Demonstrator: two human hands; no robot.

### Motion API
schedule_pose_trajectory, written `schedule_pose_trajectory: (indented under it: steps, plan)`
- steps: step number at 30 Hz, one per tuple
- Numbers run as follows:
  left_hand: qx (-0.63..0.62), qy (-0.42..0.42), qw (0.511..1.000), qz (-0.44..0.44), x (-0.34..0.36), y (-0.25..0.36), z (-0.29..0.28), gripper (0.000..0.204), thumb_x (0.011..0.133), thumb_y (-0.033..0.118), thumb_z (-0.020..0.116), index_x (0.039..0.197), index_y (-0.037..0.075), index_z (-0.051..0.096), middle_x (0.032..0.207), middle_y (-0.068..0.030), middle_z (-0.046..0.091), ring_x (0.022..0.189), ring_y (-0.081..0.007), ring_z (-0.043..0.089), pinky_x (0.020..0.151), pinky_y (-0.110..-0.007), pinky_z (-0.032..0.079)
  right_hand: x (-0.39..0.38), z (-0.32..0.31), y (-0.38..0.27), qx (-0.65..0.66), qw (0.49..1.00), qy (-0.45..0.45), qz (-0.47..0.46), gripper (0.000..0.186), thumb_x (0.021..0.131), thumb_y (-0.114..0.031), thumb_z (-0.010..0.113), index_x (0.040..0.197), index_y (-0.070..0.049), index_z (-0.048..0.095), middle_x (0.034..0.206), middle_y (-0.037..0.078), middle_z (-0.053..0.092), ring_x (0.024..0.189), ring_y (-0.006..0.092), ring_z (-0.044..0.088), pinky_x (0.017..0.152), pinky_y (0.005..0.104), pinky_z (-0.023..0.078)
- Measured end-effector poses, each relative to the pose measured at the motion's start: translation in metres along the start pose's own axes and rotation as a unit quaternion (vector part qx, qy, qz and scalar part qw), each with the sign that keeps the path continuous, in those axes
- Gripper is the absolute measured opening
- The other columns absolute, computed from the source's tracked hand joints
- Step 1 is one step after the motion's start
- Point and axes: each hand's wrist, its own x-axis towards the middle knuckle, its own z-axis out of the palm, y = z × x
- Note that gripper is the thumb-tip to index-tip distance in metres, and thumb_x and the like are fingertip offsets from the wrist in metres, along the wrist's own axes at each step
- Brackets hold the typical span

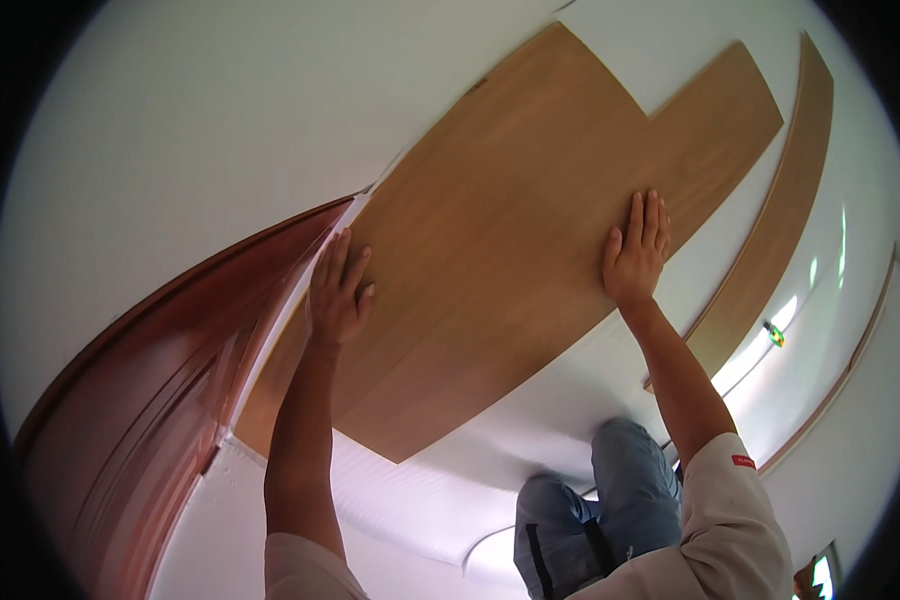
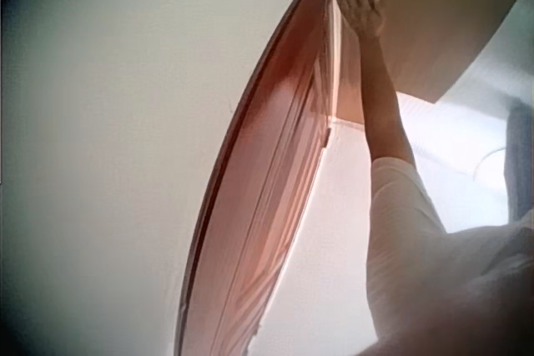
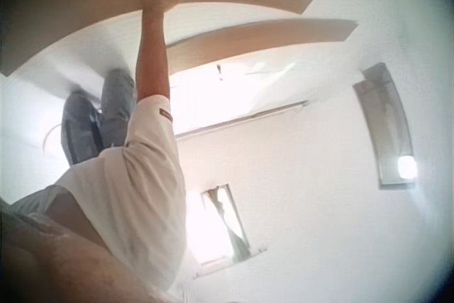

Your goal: The person cuts open a package of floorboards with a utility knife, carries the floorboards into a room, trims and lays down foam underlayment, arranges the floorboards on the floor, and measures the floor using a tape measure.

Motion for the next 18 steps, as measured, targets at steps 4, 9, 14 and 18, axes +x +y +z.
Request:
schedule_pose_trajectory:
  steps: [4,9,14,18]
  plan:
    - [0.016,0.003,0.999,-0.037,-0.007,0.008,0.007,0.058,0.084,0.023,0.062,0.140,0.012,0.053,0.159,-0.0195,0.027,0.146,-0.0380,0.027,0.119,-0.050,0.025,0.001,-0.002,0.001,-0.019,1.000,-0.013,-0.002,0.057,0.095,-0.024,0.047,0.148,-0.003,0.039,0.156,0.018,0.032,0.144,0.0364,0.028,0.118,0.0512,0.022]
    - [0.082,0.067,0.983,-0.153,-0.018,0.040,0.031,0.060,0.090,0.032,0.058,0.145,0.013,0.046,0.159,-0.0197,0.027,0.147,-0.0382,0.024,0.121,-0.050,0.019,0.003,0.001,0.005,-0.032,0.999,-0.014,-0.004,0.057,0.097,-0.027,0.045,0.148,-0.002,0.038,0.156,0.019,0.032,0.144,0.0370,0.028,0.118,0.0519,0.021]
    - [0.059,0.078,0.983,-0.154,-0.019,0.040,0.021,0.061,0.090,0.033,0.058,0.145,0.013,0.046,0.159,-0.0187,0.025,0.147,-0.0367,0.024,0.121,-0.050,0.020,0.007,0.002,0.003,-0.029,0.999,-0.003,-0.016,0.059,0.098,-0.029,0.042,0.150,-0.002,0.036,0.156,0.019,0.031,0.145,0.0372,0.028,0.118,0.0523,0.021]
    - [0.059,0.039,0.978,-0.194,-0.018,0.042,0.011,0.063,0.087,0.033,0.063,0.145,0.015,0.047,0.160,-0.0168,0.026,0.147,-0.0355,0.024,0.121,-0.050,0.020,0.005,0.005,-0.002,-0.037,0.998,-0.017,-0.040,0.059,0.099,-0.031,0.041,0.150,-0.002,0.033,0.156,0.020,0.031,0.144,0.0380,0.028,0.117,0.0523,0.022]
